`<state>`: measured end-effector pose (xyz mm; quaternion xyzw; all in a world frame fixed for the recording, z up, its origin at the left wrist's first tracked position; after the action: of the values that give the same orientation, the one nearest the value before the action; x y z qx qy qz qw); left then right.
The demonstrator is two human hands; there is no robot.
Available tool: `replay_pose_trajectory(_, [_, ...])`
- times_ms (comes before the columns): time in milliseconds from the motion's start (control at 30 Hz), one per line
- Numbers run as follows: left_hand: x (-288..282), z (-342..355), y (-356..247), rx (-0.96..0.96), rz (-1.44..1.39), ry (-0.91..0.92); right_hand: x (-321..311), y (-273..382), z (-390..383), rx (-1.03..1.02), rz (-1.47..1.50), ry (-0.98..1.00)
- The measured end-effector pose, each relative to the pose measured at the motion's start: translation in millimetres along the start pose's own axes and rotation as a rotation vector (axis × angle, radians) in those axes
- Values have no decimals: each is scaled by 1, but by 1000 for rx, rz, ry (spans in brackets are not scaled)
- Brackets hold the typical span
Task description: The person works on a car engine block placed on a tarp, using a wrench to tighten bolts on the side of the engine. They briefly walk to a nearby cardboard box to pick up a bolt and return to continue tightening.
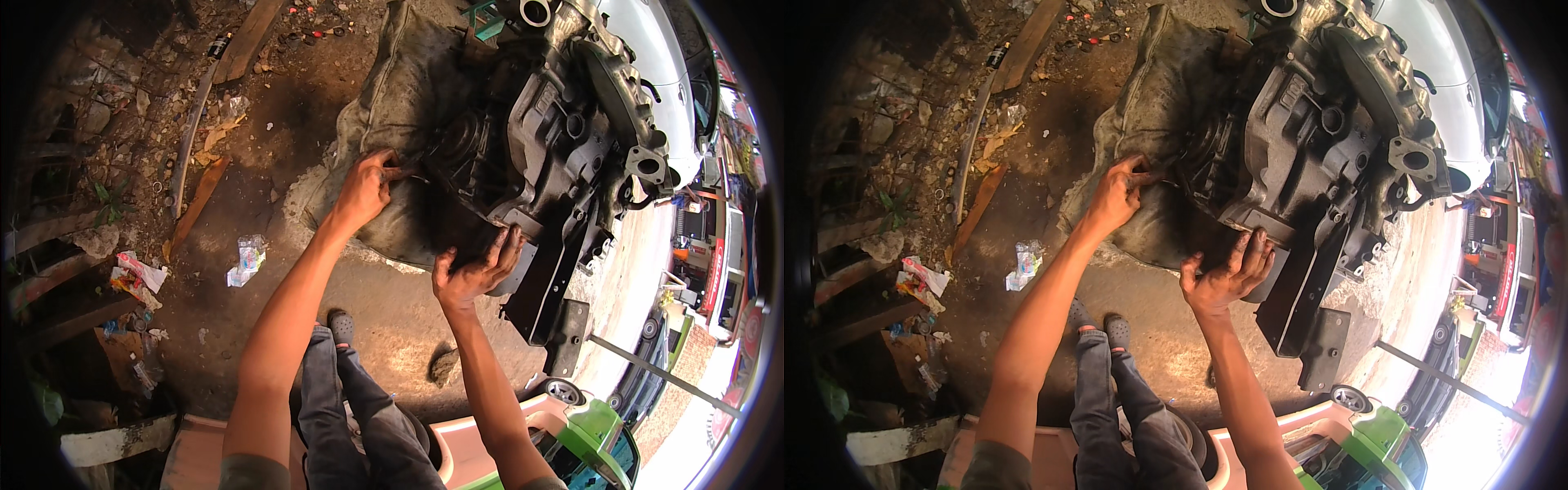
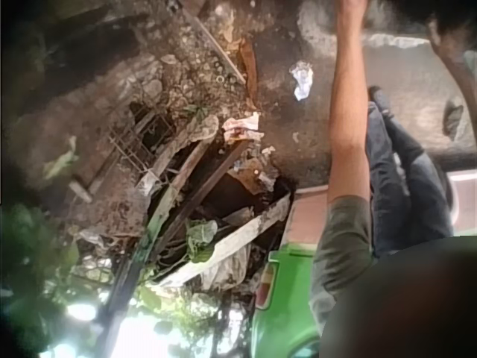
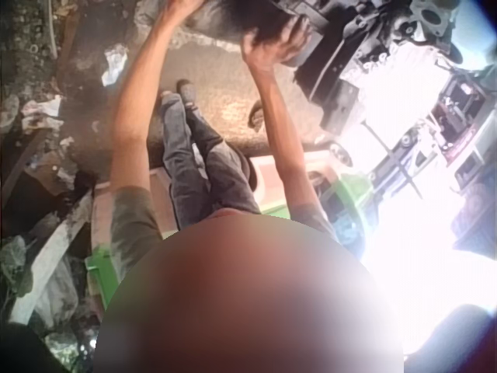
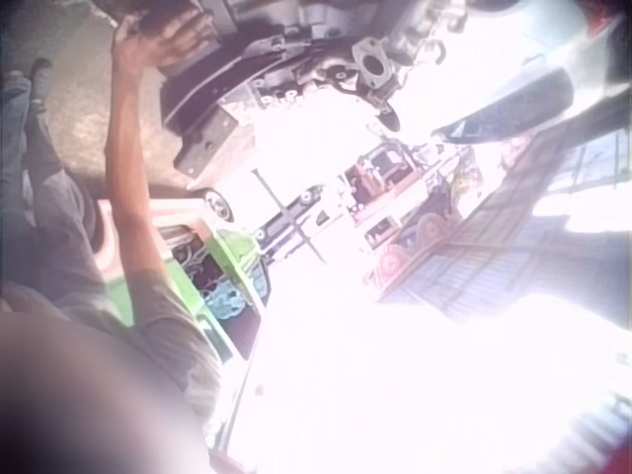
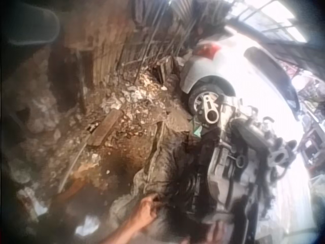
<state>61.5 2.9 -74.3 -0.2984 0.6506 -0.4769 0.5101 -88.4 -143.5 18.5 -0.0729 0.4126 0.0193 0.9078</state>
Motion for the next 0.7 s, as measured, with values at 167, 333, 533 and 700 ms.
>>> replay_pose_trajectory(167, [0, 1, -4, -23, 63, -44, 1, 0, 0, 0, 2, 4])
replay_pose_trajectory(333, [0, 5, -5, -23, 52, -76, 1, 0, 0, -24, 8, 53])
replay_pose_trajectory(533, [1, 5, -9, -32, 49, -86, 1, 0, 0, 5, 1, 8])
replay_pose_trajectory(700, [6, 8, -4, -61, -53, -99, 0, 0, 1, -11, 7, 39])
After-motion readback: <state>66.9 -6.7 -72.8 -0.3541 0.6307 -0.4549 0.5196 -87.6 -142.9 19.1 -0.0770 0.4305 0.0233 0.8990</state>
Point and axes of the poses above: each hand's wrist, its own z-axis towards the middle knuckle, its own x-axis out of the palm, y = z × x, the point moved 5 cm from there along z, towards the middle knuckle, and after that the axes turned 12 degrees about -x, right-handed, at the moved point
